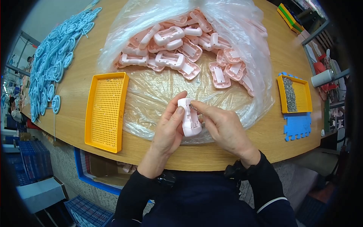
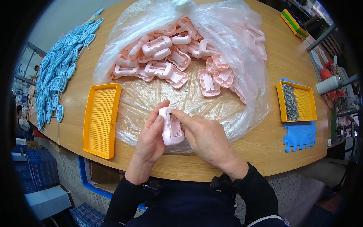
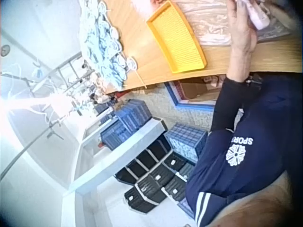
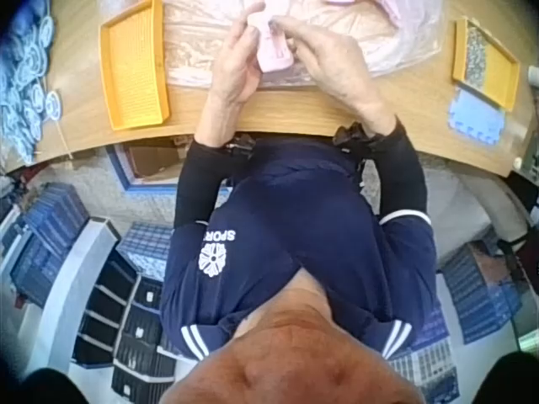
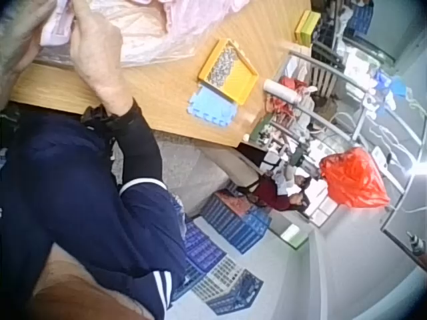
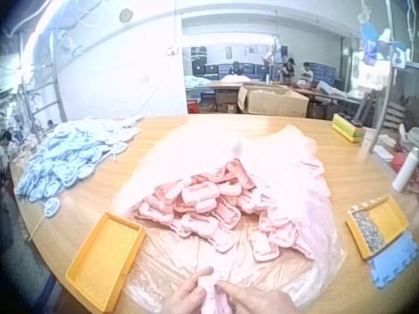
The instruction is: Assembling small plastic housing components using a manual screwdriver in a factory setting.
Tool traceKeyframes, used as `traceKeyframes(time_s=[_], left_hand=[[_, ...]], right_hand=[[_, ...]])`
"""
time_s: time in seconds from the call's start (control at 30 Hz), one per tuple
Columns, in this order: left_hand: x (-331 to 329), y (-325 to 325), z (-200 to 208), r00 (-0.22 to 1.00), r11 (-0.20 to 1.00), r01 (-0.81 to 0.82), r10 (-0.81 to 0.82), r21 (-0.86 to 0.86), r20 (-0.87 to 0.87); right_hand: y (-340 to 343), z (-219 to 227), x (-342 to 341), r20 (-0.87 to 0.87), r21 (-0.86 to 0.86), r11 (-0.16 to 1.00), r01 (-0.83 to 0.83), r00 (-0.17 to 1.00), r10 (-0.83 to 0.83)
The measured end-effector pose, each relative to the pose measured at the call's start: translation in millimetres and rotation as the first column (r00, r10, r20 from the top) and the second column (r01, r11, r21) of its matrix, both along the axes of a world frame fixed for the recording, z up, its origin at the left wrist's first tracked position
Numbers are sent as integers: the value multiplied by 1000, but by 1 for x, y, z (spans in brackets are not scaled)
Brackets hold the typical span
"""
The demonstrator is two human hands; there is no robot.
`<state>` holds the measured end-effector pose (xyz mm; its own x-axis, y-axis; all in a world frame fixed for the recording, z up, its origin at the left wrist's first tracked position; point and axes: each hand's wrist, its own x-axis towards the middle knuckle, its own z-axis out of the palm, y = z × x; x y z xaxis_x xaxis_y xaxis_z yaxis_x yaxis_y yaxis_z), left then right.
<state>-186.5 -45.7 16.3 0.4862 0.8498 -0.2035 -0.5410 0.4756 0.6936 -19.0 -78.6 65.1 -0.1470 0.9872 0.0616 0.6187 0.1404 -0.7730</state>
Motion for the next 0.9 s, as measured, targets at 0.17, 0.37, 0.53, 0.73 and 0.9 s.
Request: traceKeyframes(time_s=[0.17, 0.37, 0.53, 0.73, 0.9], left_hand=[[-1, 0, -5, 999, 998, -16, 19, -66, 44], [-1, -4, -14, 991, 987, 26, -5, -156, 135], [-1, -3, -16, 983, 981, 59, -25, -183, 184], [-1, -3, -16, 970, 976, 65, -12, -207, 244], [-3, -1, -17, 948, 980, 85, -25, -177, 316]], right_hand=[[-3, -2, -6, 170, 37, 999, 9, 985, -15], [-7, 8, -5, 277, 58, 998, -21, 961, 4], [-5, 12, -2, 296, 43, 998, -45, 955, 30], [-5, 17, -1, 312, -3, 999, -44, 949, 42], [-3, 13, 6, 218, -18, 999, -32, 975, 35]])
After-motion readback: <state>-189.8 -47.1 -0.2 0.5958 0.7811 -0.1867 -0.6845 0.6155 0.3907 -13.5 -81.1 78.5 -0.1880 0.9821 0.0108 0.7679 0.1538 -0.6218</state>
